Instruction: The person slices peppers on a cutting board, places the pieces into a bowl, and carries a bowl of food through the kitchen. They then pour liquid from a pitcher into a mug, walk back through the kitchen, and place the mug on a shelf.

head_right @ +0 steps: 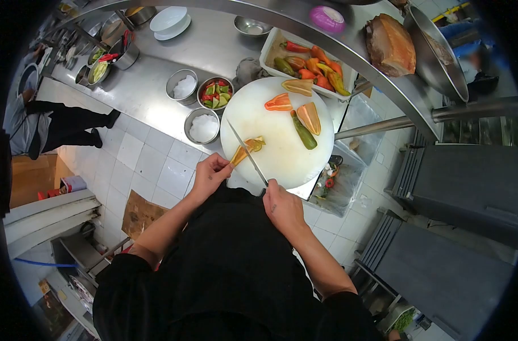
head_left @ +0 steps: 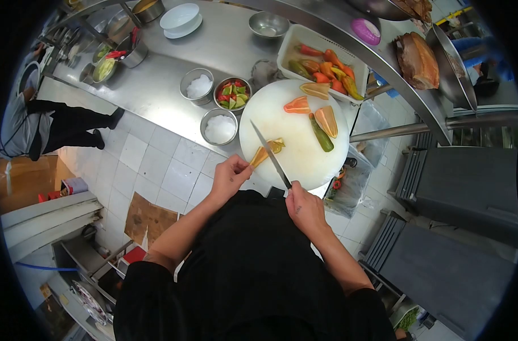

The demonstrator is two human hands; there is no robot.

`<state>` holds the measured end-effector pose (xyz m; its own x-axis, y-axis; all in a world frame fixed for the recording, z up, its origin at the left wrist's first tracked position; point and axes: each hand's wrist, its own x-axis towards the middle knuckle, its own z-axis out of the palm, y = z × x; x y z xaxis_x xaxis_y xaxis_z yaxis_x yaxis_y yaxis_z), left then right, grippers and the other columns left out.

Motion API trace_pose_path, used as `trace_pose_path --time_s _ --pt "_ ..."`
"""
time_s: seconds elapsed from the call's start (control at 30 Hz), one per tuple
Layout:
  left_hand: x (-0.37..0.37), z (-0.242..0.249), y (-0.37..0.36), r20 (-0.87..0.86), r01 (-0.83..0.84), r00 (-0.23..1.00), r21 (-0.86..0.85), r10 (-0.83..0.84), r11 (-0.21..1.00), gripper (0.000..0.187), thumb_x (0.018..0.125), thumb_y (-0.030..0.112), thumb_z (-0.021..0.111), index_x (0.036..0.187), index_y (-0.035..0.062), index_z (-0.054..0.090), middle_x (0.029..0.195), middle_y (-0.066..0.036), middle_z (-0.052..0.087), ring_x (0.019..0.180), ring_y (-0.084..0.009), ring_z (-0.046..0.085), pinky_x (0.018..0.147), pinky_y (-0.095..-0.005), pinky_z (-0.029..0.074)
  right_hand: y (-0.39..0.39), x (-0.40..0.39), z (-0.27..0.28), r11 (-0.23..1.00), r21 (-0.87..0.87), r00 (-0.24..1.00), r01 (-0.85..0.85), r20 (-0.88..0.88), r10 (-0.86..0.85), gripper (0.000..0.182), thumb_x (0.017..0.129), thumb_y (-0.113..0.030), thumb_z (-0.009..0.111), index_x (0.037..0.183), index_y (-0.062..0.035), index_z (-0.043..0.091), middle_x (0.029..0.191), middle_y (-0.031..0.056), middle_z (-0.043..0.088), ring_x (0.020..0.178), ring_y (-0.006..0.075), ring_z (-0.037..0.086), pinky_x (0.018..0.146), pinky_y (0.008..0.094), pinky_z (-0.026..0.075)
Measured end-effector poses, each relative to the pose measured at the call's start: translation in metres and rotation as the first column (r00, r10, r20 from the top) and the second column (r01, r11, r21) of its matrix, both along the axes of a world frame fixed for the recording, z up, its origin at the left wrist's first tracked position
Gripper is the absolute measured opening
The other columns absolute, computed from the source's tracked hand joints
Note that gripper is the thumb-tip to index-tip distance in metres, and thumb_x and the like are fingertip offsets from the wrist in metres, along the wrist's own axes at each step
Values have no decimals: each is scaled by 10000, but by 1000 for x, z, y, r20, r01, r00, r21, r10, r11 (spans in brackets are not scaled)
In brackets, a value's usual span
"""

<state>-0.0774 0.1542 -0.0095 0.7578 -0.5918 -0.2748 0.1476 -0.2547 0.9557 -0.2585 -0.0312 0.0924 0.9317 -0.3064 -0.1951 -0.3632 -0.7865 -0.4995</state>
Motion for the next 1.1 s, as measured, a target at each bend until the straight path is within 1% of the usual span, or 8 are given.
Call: trace_pose_path --time_s 0.13,0.23,0.43,0.53,0.73,0.93,1.03,1.1 --pt "-1 -1 3 -39 3 999 -30 -4 1000 143 1001 82 781 976 -22 688 849 -43 741 752 -58 668 662 -244 547 -3 -13 -11 1000 2 989 -12 -145 12 148 1043 -157 586 1059 -22 527 785 242 709 725 479 697 675 599 544" --pt "6 -2 6 1 -33 999 -7 33 999 168 987 114 787 976 -32 706 818 -69 749 719 -86 677 666 -271 553 -7 -18 -12 999 -41 987 -8 -158 2 143 994 -132 638 1017 -24 546 779 214 694 710 447 698 640 555 554" --pt "25 -2 4 106 -48 993 10 46 999 159 985 105 781 1024 -40 727 825 -63 754 734 -84 680 685 -268 561 0 -1 14 999 -42 996 -13 90 17 122 992 -127 629 1023 -31 560 784 213 698 719 443 703 650 555 558" --pt "29 -6 1 89 -56 994 -12 57 998 146 983 94 774 1001 -40 720 824 -63 754 734 -82 679 677 -265 554 -7 -5 -7 992 -76 991 -98 -104 90 135 1038 -155 597 1020 -37 532 802 203 718 754 445 706 651 578 541" --pt "19 3 3 109 -14 994 23 11 1000 187 974 115 779 915 -33 680 781 -67 742 691 -82 675 633 -267 538 -5 -11 -3 997 -67 998 -37 -57 33 135 1041 -152 595 1022 -35 530 797 200 711 720 443 702 629 576 538" --pt "3 4 -13 45 -70 997 29 69 997 215 970 143 788 877 -23 688 727 -62 727 646 -86 663 596 -276 527 6 1 13 1000 10 997 -3 72 3 132 1004 -132 624 1025 -23 552 794 225 698 747 452 703 660 552 559" --pt "0 1 -14 137 -61 989 91 48 994 212 962 172 792 879 -5 707 743 -83 740 629 -121 675 589 -302 528 -3 -8 -20 997 49 987 -63 -147 70 158 1027 -175 611 1032 -28 552 794 241 704 757 475 698 672 575 552" --pt "0 4 -13 275 -48 961 152 4 987 209 955 201 796 881 19 724 754 -98 743 624 -170 690 585 -330 529 -11 -10 -20 995 94 986 -25 -160 40 180 1047 -203 598 1035 -31 549 783 253 701 758 489 694 675 586 542"
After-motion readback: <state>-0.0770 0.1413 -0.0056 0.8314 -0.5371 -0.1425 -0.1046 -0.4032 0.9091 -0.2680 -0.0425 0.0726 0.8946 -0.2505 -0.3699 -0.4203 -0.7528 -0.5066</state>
